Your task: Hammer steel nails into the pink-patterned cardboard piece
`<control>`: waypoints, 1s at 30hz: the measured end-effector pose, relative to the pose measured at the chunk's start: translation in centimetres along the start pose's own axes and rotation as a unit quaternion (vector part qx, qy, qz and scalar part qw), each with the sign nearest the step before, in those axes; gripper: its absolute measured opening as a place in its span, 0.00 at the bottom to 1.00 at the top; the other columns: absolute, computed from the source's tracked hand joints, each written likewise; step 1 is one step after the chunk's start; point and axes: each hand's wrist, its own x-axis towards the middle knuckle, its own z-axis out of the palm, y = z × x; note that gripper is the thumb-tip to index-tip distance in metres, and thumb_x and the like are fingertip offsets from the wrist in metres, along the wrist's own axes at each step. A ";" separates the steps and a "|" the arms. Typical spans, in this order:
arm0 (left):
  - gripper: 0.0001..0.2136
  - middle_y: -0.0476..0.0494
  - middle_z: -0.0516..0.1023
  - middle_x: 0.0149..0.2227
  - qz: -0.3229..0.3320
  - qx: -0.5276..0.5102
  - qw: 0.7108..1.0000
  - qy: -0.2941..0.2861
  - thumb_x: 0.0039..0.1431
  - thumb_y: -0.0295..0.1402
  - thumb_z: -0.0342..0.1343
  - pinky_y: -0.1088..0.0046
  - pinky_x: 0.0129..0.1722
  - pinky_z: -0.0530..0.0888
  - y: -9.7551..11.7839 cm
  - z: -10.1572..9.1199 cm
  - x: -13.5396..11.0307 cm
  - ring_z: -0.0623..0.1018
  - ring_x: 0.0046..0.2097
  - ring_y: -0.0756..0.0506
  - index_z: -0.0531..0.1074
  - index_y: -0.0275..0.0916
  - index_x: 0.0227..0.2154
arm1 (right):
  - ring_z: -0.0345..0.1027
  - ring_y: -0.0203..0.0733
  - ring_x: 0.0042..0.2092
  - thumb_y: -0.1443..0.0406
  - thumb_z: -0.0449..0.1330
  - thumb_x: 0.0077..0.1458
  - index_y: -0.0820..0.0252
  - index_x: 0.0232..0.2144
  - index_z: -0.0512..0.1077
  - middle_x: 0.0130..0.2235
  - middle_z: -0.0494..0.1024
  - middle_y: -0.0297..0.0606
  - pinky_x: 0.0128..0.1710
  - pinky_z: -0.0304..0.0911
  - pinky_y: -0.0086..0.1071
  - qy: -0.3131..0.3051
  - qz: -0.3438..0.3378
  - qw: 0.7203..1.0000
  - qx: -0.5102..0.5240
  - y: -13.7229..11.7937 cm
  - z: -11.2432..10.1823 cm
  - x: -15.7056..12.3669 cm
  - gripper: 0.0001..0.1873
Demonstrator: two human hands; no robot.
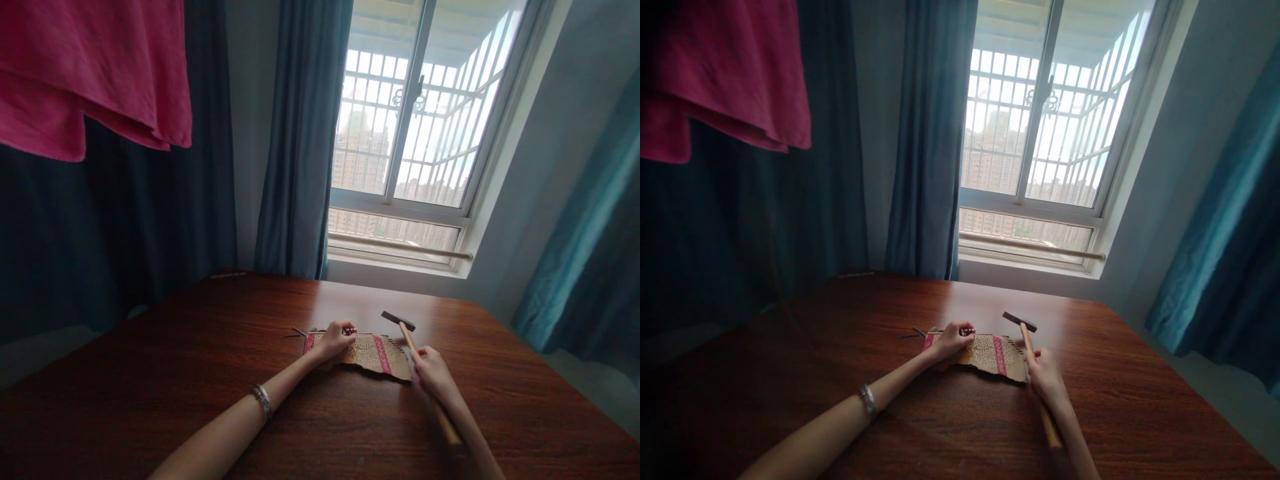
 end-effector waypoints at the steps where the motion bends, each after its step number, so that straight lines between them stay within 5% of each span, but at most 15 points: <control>1: 0.10 0.45 0.77 0.29 0.000 -0.002 1.000 0.000 0.47 0.30 0.51 0.77 0.33 0.67 0.0 0.0 0.0 0.73 0.31 0.49 0.75 0.32 0.30 | 0.55 0.32 0.13 0.54 0.54 0.47 0.58 0.26 0.64 0.15 0.64 0.28 0.12 0.47 0.25 -0.001 0.016 0.996 0.084 -0.5 0.1 0.0 0.14; 6: 0.10 0.45 0.77 0.30 -0.003 -0.003 1.000 -0.006 0.47 0.30 0.52 0.77 0.33 0.67 0.1 -0.1 0.0 0.73 0.32 0.49 0.75 0.33 0.30 | 0.44 0.23 0.11 0.54 0.63 0.39 0.60 0.30 0.64 0.14 0.57 0.21 0.08 0.39 0.20 -0.134 0.044 0.919 0.368 -3.6 0.3 -1.5 0.20; 13: 0.09 0.46 0.76 0.29 -0.001 0.011 1.000 -0.002 0.48 0.31 0.52 0.77 0.32 0.66 0.0 0.0 0.0 0.73 0.32 0.49 0.74 0.33 0.30 | 0.40 0.21 0.12 0.57 0.64 0.40 0.64 0.38 0.68 0.15 0.50 0.19 0.09 0.36 0.19 -0.271 0.104 0.846 0.447 -4.1 1.3 -2.8 0.23; 21: 0.09 0.45 0.76 0.29 0.006 0.002 1.000 -0.002 0.47 0.30 0.51 0.77 0.32 0.67 -0.1 0.1 0.0 0.73 0.32 0.49 0.74 0.33 0.30 | 0.42 0.21 0.12 0.59 0.62 0.43 0.62 0.41 0.66 0.16 0.53 0.20 0.09 0.35 0.19 -0.323 0.141 0.822 0.447 -4.2 1.6 -2.7 0.22; 30: 0.09 0.46 0.76 0.29 0.005 -0.007 1.000 0.000 0.47 0.31 0.51 0.77 0.32 0.67 -0.6 0.3 0.1 0.73 0.32 0.49 0.74 0.33 0.29 | 0.42 0.20 0.12 0.58 0.63 0.41 0.64 0.39 0.68 0.16 0.56 0.21 0.09 0.34 0.19 -0.302 0.116 0.842 0.432 -5.3 1.7 -3.9 0.23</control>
